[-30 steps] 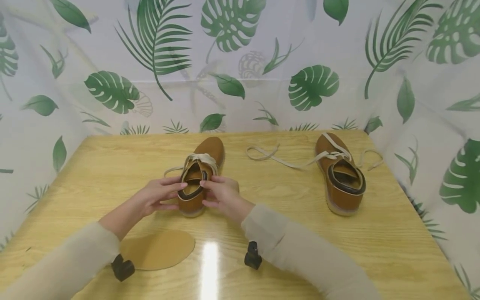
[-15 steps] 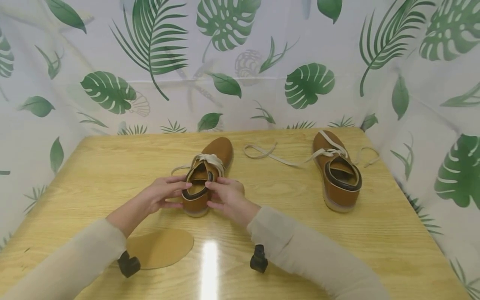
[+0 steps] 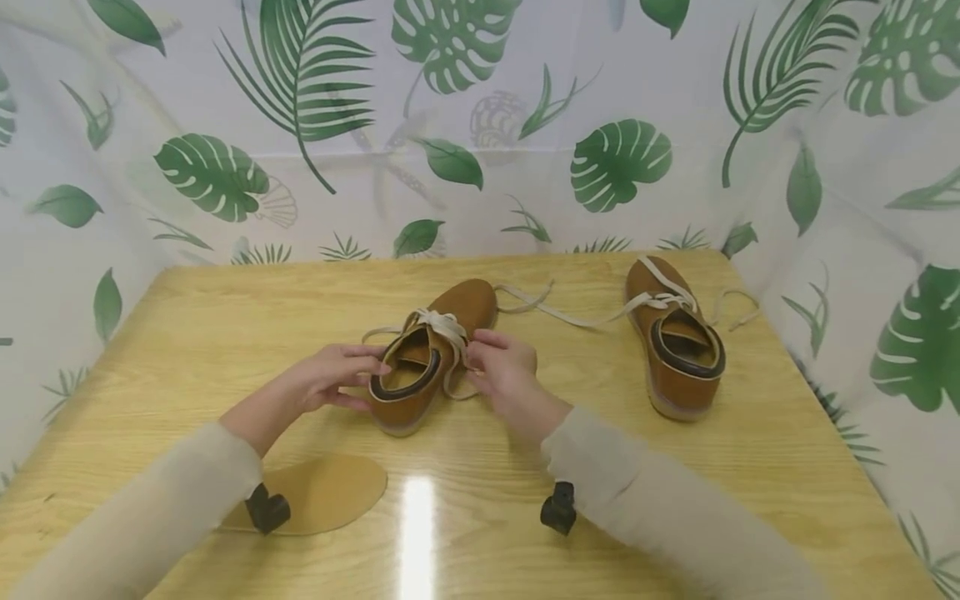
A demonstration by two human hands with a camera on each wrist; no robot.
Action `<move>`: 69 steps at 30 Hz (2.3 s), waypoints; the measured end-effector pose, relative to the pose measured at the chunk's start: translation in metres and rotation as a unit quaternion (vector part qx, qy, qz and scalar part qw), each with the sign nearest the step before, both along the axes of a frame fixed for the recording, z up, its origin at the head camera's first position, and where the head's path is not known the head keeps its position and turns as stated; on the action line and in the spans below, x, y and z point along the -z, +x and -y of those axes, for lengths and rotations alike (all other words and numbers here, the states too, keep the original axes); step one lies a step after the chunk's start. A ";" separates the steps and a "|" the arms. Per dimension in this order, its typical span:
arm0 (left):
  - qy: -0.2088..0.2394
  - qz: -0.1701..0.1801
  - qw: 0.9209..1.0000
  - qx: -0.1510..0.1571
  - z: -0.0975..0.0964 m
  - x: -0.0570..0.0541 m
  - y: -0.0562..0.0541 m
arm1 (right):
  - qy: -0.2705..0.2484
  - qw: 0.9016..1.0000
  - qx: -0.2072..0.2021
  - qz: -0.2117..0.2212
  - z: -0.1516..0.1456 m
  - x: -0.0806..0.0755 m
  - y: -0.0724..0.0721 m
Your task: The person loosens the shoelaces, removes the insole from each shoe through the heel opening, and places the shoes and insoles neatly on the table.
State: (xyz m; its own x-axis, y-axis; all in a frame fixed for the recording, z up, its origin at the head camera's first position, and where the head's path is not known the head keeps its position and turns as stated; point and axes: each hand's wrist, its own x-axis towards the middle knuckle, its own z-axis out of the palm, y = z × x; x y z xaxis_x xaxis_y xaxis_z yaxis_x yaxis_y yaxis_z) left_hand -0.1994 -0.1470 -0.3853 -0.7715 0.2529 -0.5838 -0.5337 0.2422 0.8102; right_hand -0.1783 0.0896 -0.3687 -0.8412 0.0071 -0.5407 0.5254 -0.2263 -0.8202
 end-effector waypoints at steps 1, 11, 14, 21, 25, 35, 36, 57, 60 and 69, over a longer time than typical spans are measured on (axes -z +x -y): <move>-0.004 -0.001 1.000 0.007 0.001 0.000 -0.002 | 0.001 1.000 -0.006 -0.010 -0.005 0.000 -0.003; -0.042 -0.016 0.992 0.117 0.001 -0.007 -0.018 | 0.359 0.849 -0.258 -0.291 -0.055 0.028 -0.039; -0.043 -0.016 0.989 0.141 0.001 -0.007 -0.024 | 0.486 0.721 -0.335 -0.363 -0.065 0.037 -0.049; -0.065 -0.027 0.977 0.203 -0.005 -0.008 -0.039 | 0.614 0.531 -0.413 -0.413 -0.080 0.050 -0.056; -0.072 -0.036 0.970 0.229 -0.012 -0.012 -0.044 | 0.604 0.525 -0.421 -0.428 -0.085 0.052 -0.057; -0.105 -0.044 0.972 0.204 -0.021 -0.016 -0.038 | 0.604 0.527 -0.427 -0.419 -0.089 0.052 -0.054; -0.109 -0.048 0.973 0.197 -0.020 -0.016 -0.035 | 0.604 0.530 -0.427 -0.415 -0.089 0.052 -0.054; 0.052 0.045 0.988 -0.140 -0.031 -0.025 0.029 | 0.619 0.572 -0.404 -0.356 -0.086 0.053 -0.043; 0.052 0.040 0.989 -0.134 -0.030 -0.026 0.025 | 0.625 0.579 -0.393 -0.346 -0.085 0.052 -0.038; 0.045 0.037 0.994 -0.096 -0.027 -0.021 0.017 | 0.661 0.574 -0.374 -0.306 -0.084 0.051 -0.014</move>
State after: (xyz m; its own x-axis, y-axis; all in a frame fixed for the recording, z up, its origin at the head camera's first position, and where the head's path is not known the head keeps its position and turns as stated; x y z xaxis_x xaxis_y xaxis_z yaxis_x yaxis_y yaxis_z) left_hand -0.1826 -0.1199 -0.3641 -0.7661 0.1589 -0.6227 -0.6226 0.0572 0.7805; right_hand -0.1927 0.1733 -0.4197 -0.9060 -0.4158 -0.0795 -0.4080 0.9077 -0.0980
